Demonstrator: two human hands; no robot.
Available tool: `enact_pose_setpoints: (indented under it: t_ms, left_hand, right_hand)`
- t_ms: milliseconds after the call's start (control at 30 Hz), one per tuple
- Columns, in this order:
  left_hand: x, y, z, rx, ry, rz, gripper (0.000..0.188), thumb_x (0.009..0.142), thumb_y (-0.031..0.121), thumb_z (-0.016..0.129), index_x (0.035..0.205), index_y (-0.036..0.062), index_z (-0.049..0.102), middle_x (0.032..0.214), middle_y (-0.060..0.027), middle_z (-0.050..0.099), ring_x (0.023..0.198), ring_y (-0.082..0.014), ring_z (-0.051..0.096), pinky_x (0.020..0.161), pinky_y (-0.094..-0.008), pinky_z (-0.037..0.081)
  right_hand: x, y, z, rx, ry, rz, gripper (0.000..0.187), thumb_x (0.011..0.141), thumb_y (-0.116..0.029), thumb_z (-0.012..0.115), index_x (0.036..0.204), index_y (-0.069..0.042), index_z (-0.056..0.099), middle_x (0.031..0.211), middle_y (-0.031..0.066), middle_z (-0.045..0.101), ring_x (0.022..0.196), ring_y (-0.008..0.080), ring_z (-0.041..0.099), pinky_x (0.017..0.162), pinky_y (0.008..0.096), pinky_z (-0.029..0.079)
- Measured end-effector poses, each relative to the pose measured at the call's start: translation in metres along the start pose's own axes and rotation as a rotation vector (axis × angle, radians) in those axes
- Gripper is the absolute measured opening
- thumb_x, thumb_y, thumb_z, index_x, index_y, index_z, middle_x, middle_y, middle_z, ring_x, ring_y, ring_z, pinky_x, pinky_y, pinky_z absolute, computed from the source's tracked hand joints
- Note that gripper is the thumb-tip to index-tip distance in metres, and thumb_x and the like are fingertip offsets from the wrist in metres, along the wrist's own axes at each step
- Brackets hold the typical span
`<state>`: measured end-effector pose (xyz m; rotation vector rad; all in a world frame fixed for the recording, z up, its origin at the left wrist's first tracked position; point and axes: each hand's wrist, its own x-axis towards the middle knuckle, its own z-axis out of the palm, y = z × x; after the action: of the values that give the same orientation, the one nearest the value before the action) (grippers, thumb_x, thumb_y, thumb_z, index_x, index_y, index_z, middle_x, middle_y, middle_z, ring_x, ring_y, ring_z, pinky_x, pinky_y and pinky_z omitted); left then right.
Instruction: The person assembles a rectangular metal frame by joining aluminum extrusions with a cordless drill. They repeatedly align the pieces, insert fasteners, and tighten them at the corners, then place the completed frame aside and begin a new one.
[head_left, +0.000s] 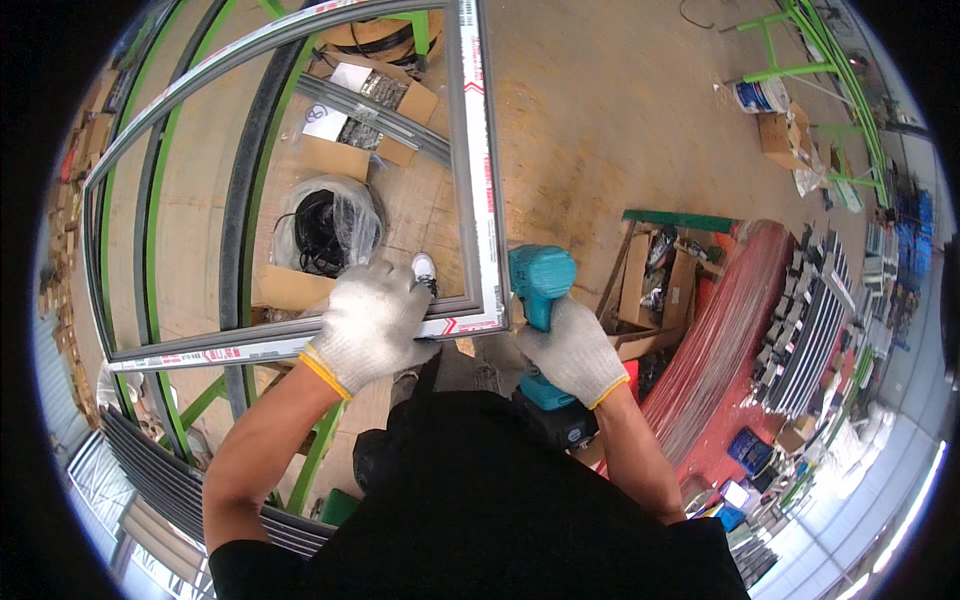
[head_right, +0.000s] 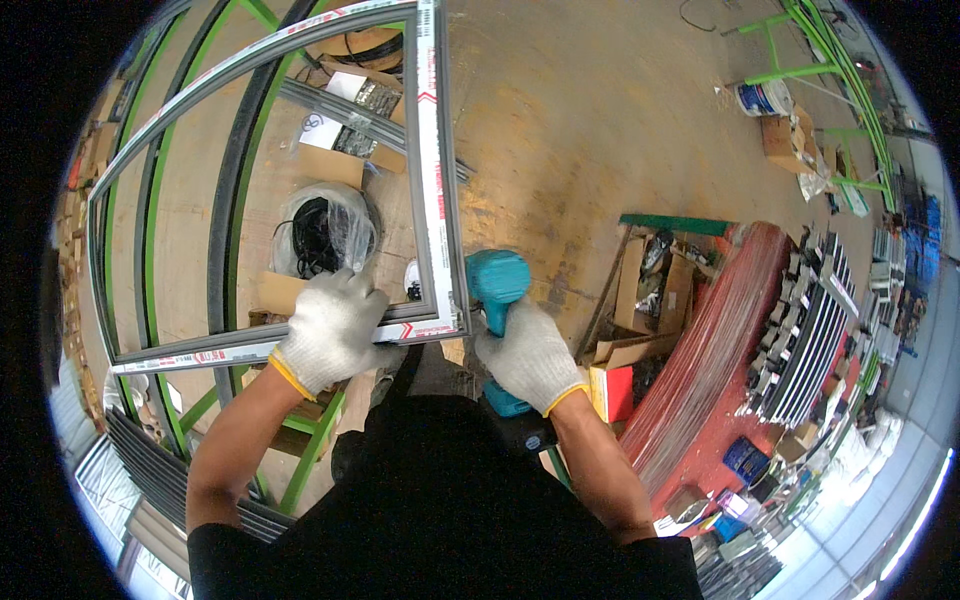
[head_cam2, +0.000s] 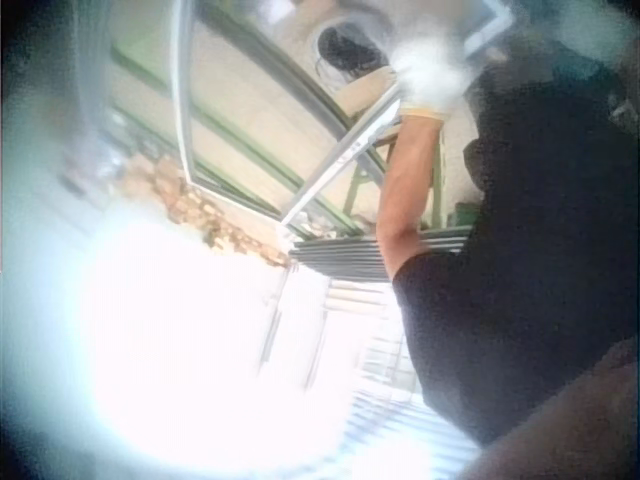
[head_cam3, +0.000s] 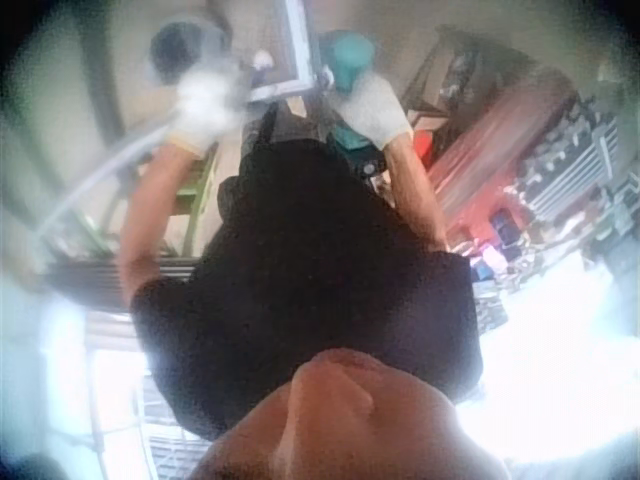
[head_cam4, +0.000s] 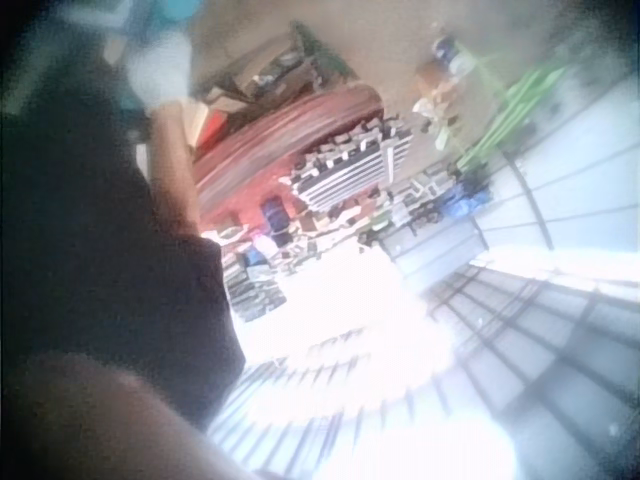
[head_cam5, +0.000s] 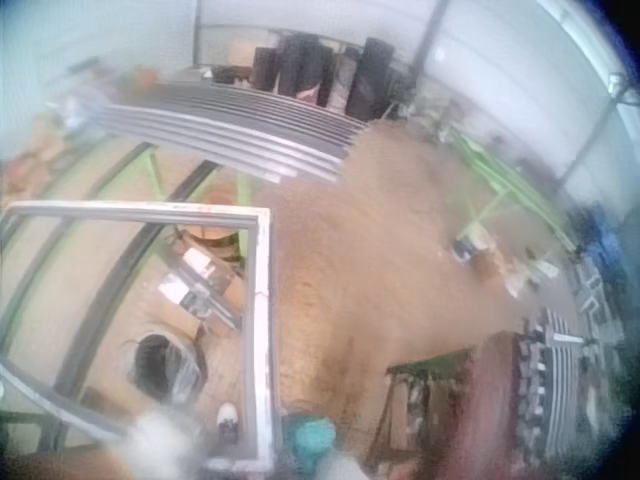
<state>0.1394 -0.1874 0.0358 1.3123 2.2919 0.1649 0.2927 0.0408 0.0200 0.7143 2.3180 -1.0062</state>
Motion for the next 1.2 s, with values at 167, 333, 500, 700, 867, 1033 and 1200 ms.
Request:
enact_pose_setpoints:
  t_ms: [167,333,500,700,867,1033,1200]
  left_hand:
    - [-0.009,-0.002,0.001,-0.024,0.021,0.051,0.046,0.065,0.044,0.089,0.084,0.0052,0.073,0.089,-0.0155,0.066,0.086,-0.0331,0.068,0.076,-0.0468,0.055]
    - [-0.008,-0.003,-0.001,-0.036,0.033,0.067,0.046,0.063,0.043,0.090,0.083,0.0041,0.073,0.087,-0.0149,0.065,0.085,-0.0341,0.067,0.076,-0.0463,0.055]
    - [-0.005,-0.008,-0.011,-0.265,0.035,0.056,0.047,0.067,0.042,0.089,0.085,0.0012,0.072,0.079,-0.0180,0.064,0.078,-0.0364,0.066,0.070,-0.0449,0.054]
    - [0.029,0.006,-0.003,-0.395,-0.192,-0.056,0.057,0.077,0.053,0.080,0.094,-0.0015,0.075,0.087,-0.0257,0.073,0.090,-0.0417,0.073,0.081,-0.0466,0.058]
    - [0.037,0.016,0.000,-0.574,-0.204,-0.084,0.051,0.082,0.051,0.080,0.103,0.0044,0.080,0.095,-0.0226,0.076,0.091,-0.0380,0.074,0.082,-0.0440,0.058]
    - [0.035,0.019,-0.003,-0.493,-0.156,-0.054,0.037,0.087,0.033,0.079,0.107,0.0021,0.078,0.097,-0.0194,0.078,0.088,-0.0294,0.077,0.081,-0.0383,0.058]
    - [0.034,0.018,0.001,-0.551,-0.124,-0.051,0.036,0.088,0.032,0.078,0.106,0.0006,0.078,0.092,-0.0199,0.077,0.084,-0.0301,0.076,0.078,-0.0396,0.057]
  right_hand:
    - [-0.009,-0.010,0.015,-0.018,0.086,0.107,0.042,0.089,-0.026,0.070,0.107,0.010,0.060,0.094,0.0347,0.070,0.094,0.0508,0.070,0.084,0.0552,0.057]
    - [-0.020,-0.004,0.019,0.098,0.093,0.179,0.045,0.089,-0.028,0.071,0.108,0.011,0.059,0.092,0.0348,0.070,0.094,0.0510,0.070,0.082,0.0539,0.058]
    - [-0.030,0.000,0.026,0.219,0.142,0.228,0.045,0.090,-0.028,0.071,0.111,0.010,0.059,0.092,0.0346,0.070,0.094,0.0513,0.070,0.081,0.0536,0.057]
    - [-0.047,0.010,0.038,0.296,0.263,0.179,0.044,0.090,-0.027,0.071,0.114,0.008,0.059,0.093,0.0339,0.070,0.094,0.0520,0.069,0.081,0.0545,0.057]
    - [-0.054,0.019,0.053,0.326,0.324,0.206,0.042,0.087,-0.022,0.071,0.114,0.008,0.059,0.093,0.0341,0.070,0.093,0.0528,0.068,0.082,0.0548,0.056]
    - [-0.054,0.022,0.058,0.400,0.291,0.219,0.043,0.084,-0.020,0.071,0.112,0.010,0.057,0.091,0.0348,0.069,0.092,0.0527,0.068,0.082,0.0549,0.056]
    - [-0.043,0.008,0.057,0.300,0.326,0.137,0.046,0.091,-0.027,0.071,0.114,0.009,0.057,0.086,0.0310,0.070,0.088,0.0484,0.071,0.076,0.0512,0.057]
